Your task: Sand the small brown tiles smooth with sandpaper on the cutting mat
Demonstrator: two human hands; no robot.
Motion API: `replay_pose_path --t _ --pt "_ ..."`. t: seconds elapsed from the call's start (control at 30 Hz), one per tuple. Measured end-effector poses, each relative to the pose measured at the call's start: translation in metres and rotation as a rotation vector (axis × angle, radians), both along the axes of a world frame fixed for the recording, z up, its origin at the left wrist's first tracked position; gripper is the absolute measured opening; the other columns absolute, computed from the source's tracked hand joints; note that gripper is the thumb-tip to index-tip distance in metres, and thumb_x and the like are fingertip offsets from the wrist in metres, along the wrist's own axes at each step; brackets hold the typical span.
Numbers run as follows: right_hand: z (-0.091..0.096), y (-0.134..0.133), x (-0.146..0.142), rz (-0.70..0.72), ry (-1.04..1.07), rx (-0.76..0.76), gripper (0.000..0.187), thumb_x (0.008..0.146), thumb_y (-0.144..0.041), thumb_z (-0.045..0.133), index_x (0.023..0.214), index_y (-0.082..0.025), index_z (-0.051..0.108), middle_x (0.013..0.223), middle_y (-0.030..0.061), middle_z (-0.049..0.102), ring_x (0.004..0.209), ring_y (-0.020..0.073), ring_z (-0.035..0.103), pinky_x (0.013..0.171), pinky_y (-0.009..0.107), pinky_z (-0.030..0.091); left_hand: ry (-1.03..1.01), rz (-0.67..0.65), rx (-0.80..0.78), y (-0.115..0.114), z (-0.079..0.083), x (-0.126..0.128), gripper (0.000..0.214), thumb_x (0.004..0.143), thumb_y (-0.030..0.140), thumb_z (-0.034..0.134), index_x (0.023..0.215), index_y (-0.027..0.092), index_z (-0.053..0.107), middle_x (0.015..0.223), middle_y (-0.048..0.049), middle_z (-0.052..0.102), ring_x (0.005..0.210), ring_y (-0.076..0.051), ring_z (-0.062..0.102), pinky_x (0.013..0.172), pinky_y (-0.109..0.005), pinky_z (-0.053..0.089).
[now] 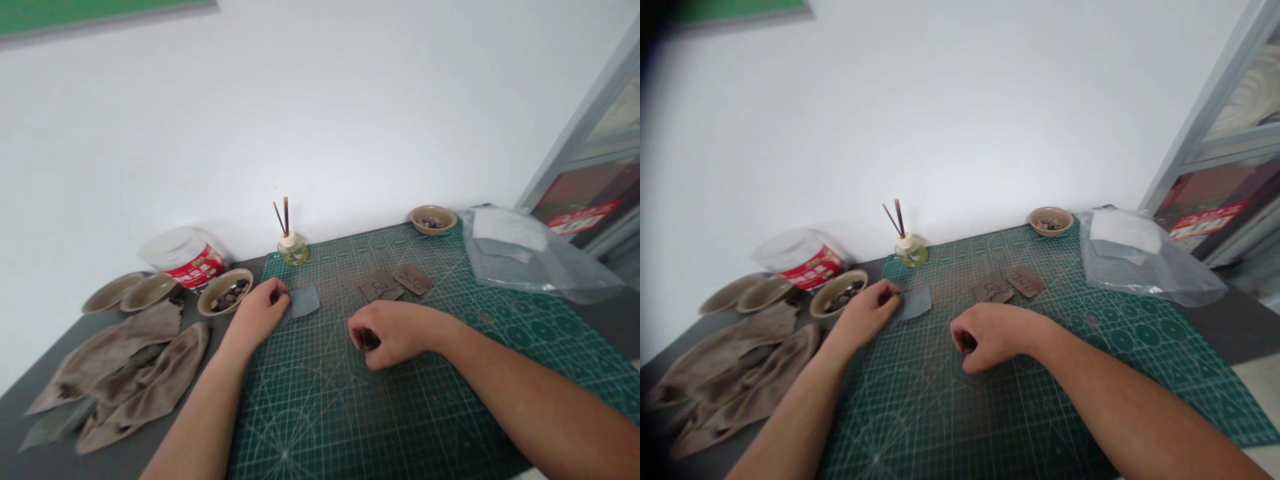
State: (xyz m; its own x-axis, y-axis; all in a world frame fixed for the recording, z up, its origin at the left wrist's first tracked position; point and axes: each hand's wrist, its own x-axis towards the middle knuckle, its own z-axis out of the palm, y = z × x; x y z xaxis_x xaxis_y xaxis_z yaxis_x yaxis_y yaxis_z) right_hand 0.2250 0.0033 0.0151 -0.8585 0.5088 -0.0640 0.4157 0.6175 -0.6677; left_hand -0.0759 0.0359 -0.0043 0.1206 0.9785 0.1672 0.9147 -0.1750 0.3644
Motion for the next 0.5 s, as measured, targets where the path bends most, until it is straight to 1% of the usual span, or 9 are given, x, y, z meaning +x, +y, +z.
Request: replay_pose_path --t 0.1,0.23,0.3,0.4,0.5 --pt "0.0 0.0 0.0 -0.001 -0.004 -0.005 0.019 0.067 -0.025 0.067 0.085 -0.018 0.063 0.077 -0.0024 0.063 0.066 0.0118 0.057 0.057 0.02 0.038 -0.02 -0.066 -0.029 -0.002 0.0 0.004 0.017 0.083 0.031 0.05 0.094 0.021 0.058 0.08 0.0002 0.06 0.075 -0.019 0.057 0.069 -0.029 0.042" --pt "-0.001 -0.001 -0.001 -0.001 -0.011 0.01 0.018 0.067 -0.024 0.067 0.084 -0.019 0.063 0.076 -0.0029 0.064 0.065 0.0115 0.056 0.056 0.02 0.037 -0.057 -0.164 -0.077 -0.002 -0.003 0.009 0.017 0.087 0.032 0.047 0.089 0.02 0.059 0.083 -0.0009 0.059 0.078 -0.018 0.056 0.073 -0.03 0.043" --pt "-0.001 -0.001 -0.001 0.001 -0.014 0.014 0.019 0.067 -0.024 0.067 0.084 -0.019 0.063 0.076 -0.0027 0.064 0.064 0.0115 0.056 0.055 0.02 0.036 -0.069 -0.192 -0.098 -0.001 -0.006 0.01 0.019 0.089 0.033 0.045 0.09 0.02 0.059 0.085 -0.0016 0.058 0.081 -0.019 0.056 0.075 -0.031 0.044" --pt "-0.002 -0.002 -0.001 0.007 -0.011 0.02 0.019 0.067 -0.024 0.067 0.085 -0.019 0.063 0.077 -0.0025 0.064 0.065 0.0115 0.056 0.055 0.021 0.037 -0.025 -0.157 -0.061 -0.001 -0.012 0.011 0.027 0.089 0.038 0.048 0.104 0.021 0.061 0.091 -0.0035 0.057 0.086 -0.021 0.055 0.082 -0.035 0.045" --pt "-0.002 -0.002 -0.001 0.012 -0.011 0.021 0.019 0.068 -0.025 0.067 0.085 -0.019 0.063 0.078 -0.0025 0.065 0.065 0.0114 0.056 0.056 0.021 0.037 0.079 -0.087 0.014 -0.001 -0.018 0.014 0.044 0.085 0.047 0.055 0.122 0.024 0.056 0.106 -0.007 0.055 0.102 -0.026 0.052 0.093 -0.043 0.041"
